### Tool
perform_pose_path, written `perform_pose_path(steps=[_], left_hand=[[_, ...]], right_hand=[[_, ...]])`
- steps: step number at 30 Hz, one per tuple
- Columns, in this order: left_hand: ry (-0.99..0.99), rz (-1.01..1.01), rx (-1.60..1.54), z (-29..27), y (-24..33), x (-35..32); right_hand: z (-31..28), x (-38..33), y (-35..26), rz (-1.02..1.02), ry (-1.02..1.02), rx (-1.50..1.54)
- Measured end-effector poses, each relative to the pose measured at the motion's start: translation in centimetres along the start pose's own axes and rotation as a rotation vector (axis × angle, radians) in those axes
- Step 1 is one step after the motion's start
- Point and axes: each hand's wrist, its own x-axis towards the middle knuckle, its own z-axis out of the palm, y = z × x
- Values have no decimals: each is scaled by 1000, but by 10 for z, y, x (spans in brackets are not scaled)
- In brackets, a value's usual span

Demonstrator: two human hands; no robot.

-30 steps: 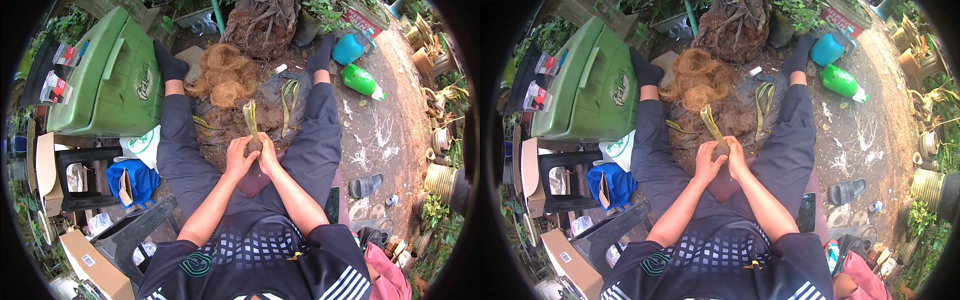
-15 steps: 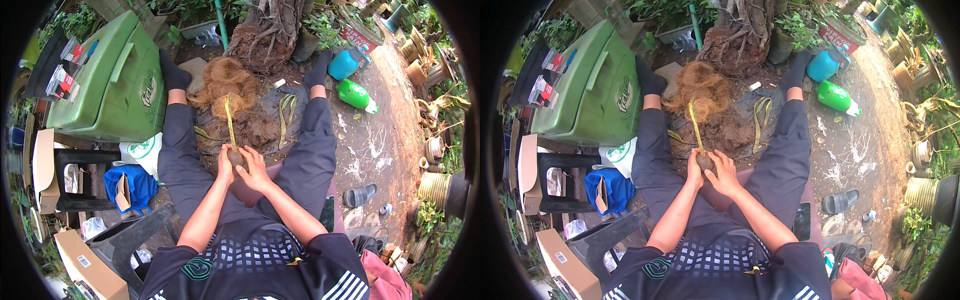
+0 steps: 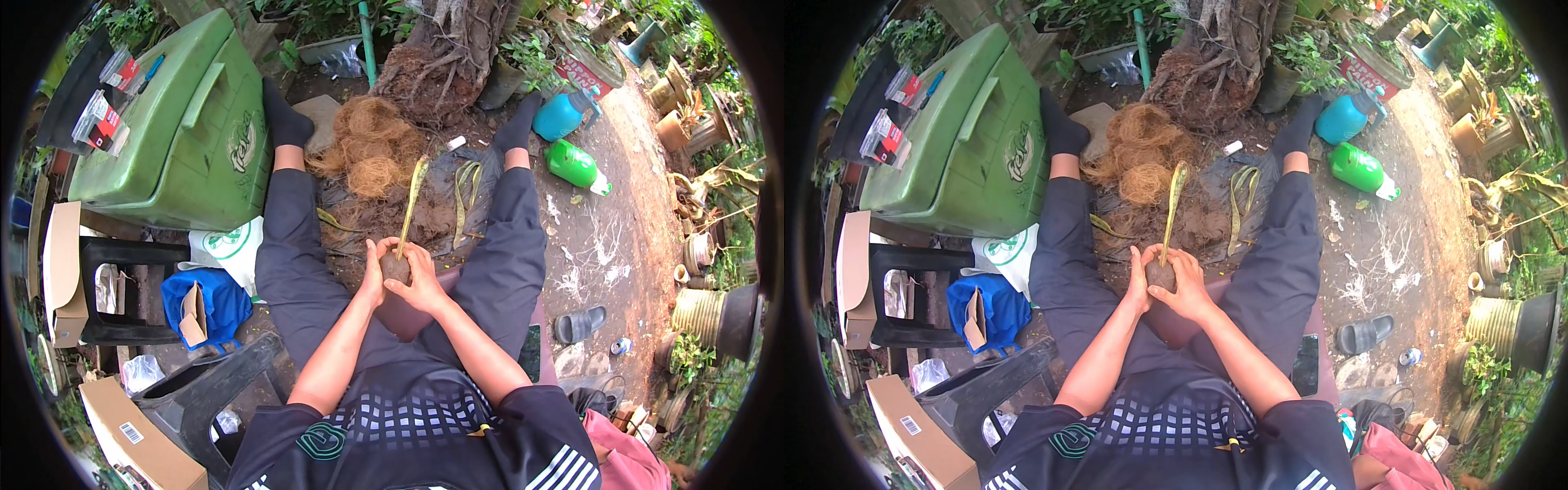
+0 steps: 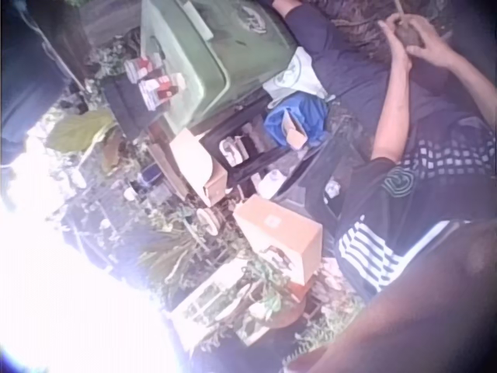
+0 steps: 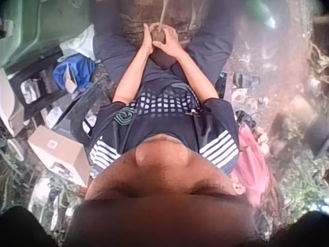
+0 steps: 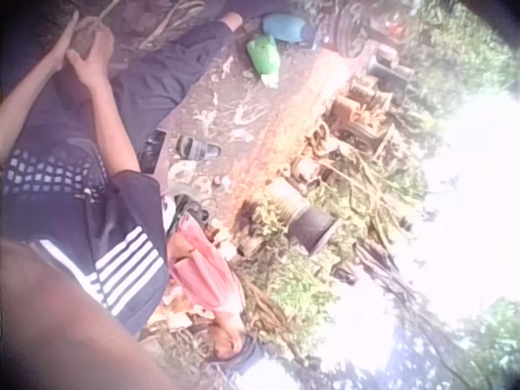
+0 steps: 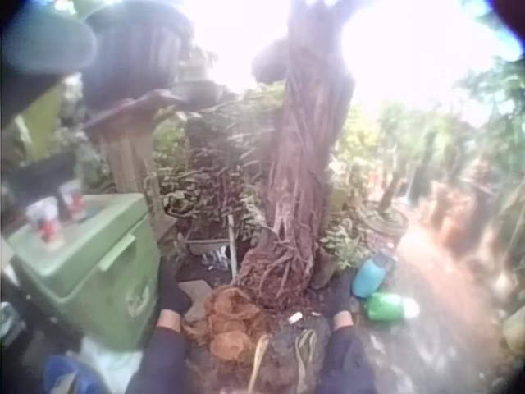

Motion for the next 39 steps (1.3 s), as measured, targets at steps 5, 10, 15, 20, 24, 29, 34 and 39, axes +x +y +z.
perform_pose_path(steps=[5, 10, 15, 20, 24, 29, 34, 39], left_hand=[[0, -20, 124, 1, 3, -4], [38, -39, 166, 2, 3, -2], [72, 87, 255, 4, 1, -3], [44, 101, 238, 9, 5, -9], [-5, 206, 371, 12, 3, -12], [38, 354, 628, 5, -3, -6], [49, 290, 733, 0, -8, -5], [84, 337, 920, -1, -5, -6]], right_hand=[[-3, 4, 7, -31, -5, 70], [-1, -2, 11, 8, -7, 42], [6, -1, 15, 32, 41, 22], [6, 7, 21, 84, 53, 60], [1, 11, 26, 115, 100, 39], [-3, 13, 25, 156, 246, 67], [-6, 13, 21, 118, 209, -9], [-6, 9, 18, 57, 196, -75]])
